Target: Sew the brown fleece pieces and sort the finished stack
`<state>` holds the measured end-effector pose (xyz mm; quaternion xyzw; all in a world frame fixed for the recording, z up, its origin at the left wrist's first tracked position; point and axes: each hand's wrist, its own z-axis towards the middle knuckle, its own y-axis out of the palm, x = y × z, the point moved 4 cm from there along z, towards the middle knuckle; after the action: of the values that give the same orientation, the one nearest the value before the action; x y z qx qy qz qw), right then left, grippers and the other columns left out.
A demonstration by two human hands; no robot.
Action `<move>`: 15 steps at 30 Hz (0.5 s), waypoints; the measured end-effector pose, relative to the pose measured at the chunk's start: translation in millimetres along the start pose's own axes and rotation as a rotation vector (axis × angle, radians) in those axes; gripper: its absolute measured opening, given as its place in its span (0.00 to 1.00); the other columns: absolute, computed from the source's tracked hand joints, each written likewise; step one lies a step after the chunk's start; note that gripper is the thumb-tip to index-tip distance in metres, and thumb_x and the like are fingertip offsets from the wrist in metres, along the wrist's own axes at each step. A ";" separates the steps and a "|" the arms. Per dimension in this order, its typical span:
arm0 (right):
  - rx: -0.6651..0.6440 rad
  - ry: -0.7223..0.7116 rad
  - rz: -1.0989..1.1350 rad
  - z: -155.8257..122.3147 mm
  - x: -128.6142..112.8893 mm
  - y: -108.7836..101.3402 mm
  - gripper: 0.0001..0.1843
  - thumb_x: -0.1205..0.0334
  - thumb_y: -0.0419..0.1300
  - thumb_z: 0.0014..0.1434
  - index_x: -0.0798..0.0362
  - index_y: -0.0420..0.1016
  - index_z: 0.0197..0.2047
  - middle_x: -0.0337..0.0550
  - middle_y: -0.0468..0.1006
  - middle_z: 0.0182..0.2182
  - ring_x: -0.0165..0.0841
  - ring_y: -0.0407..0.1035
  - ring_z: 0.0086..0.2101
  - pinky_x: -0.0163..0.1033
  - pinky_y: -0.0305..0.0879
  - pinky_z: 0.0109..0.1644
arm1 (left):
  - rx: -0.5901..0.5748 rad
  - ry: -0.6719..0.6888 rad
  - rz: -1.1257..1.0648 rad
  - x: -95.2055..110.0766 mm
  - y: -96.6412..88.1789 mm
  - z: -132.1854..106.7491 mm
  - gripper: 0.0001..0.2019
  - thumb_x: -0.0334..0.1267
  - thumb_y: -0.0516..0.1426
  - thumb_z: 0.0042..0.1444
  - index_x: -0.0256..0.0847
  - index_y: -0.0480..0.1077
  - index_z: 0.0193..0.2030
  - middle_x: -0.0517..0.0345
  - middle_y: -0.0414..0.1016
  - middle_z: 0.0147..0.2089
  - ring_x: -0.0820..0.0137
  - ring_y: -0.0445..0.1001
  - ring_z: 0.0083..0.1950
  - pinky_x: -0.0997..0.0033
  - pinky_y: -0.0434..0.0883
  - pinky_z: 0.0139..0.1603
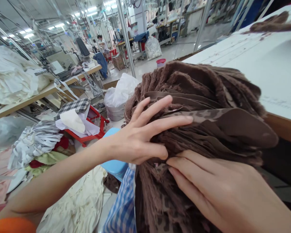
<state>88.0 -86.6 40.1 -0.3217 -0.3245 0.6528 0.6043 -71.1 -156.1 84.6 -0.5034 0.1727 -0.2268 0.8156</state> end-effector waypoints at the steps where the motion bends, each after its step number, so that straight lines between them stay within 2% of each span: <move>1: 0.000 0.027 0.010 2.3 2.2 1.0 0.11 0.64 0.47 0.69 0.46 0.69 0.45 0.35 0.79 0.37 0.31 0.76 0.33 0.34 0.71 0.34 | 0.036 0.002 0.037 3.7 -0.4 -5.0 0.16 0.31 0.48 0.63 0.44 0.76 0.31 0.57 0.67 0.63 0.51 0.47 0.75 0.36 0.42 0.71; 3: 0.004 0.072 0.045 8.4 5.6 2.8 0.10 0.60 0.46 0.71 0.45 0.68 0.44 0.34 0.78 0.37 0.30 0.76 0.33 0.32 0.71 0.33 | 0.077 -0.009 0.063 11.6 0.7 -15.8 0.13 0.32 0.50 0.61 0.43 0.75 0.33 0.55 0.67 0.64 0.51 0.45 0.75 0.40 0.40 0.72; 5: 0.018 0.098 0.101 14.3 6.9 3.5 0.10 0.58 0.47 0.71 0.44 0.68 0.42 0.31 0.78 0.35 0.27 0.76 0.32 0.29 0.71 0.33 | 0.090 -0.076 0.043 17.8 4.0 -25.7 0.10 0.37 0.52 0.57 0.42 0.75 0.36 0.49 0.65 0.67 0.50 0.38 0.77 0.42 0.38 0.73; 7: 0.043 0.138 0.141 16.0 6.7 3.1 0.10 0.56 0.50 0.69 0.43 0.71 0.39 0.31 0.79 0.32 0.28 0.75 0.29 0.29 0.71 0.32 | 0.086 -0.163 0.032 21.9 9.4 -33.1 0.15 0.45 0.52 0.56 0.40 0.75 0.41 0.43 0.62 0.68 0.51 0.30 0.77 0.44 0.37 0.73; 9: 0.081 0.216 0.135 11.5 5.8 2.1 0.10 0.54 0.53 0.65 0.43 0.75 0.37 0.34 0.79 0.30 0.32 0.75 0.29 0.32 0.73 0.30 | 0.109 -0.205 0.057 24.3 14.4 -36.9 0.18 0.48 0.51 0.58 0.39 0.74 0.43 0.43 0.62 0.69 0.55 0.26 0.77 0.46 0.38 0.73; 12: 0.121 0.310 0.079 -1.8 1.5 1.5 0.12 0.49 0.56 0.61 0.42 0.79 0.36 0.39 0.79 0.29 0.38 0.75 0.30 0.37 0.73 0.29 | 0.129 -0.188 0.121 23.0 21.1 -37.0 0.16 0.47 0.49 0.62 0.40 0.73 0.42 0.46 0.64 0.68 0.57 0.28 0.77 0.50 0.41 0.73; 15: 0.135 0.313 0.065 -10.3 -3.7 2.0 0.11 0.48 0.58 0.59 0.41 0.80 0.37 0.39 0.78 0.30 0.39 0.75 0.31 0.38 0.74 0.29 | 0.124 -0.128 0.169 18.8 26.4 -35.4 0.14 0.44 0.49 0.62 0.41 0.73 0.42 0.49 0.63 0.68 0.56 0.34 0.77 0.51 0.42 0.74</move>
<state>95.4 -90.0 32.6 -0.3883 -0.1711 0.6342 0.6463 -68.2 -182.4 44.5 -0.4493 0.1476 -0.1349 0.8707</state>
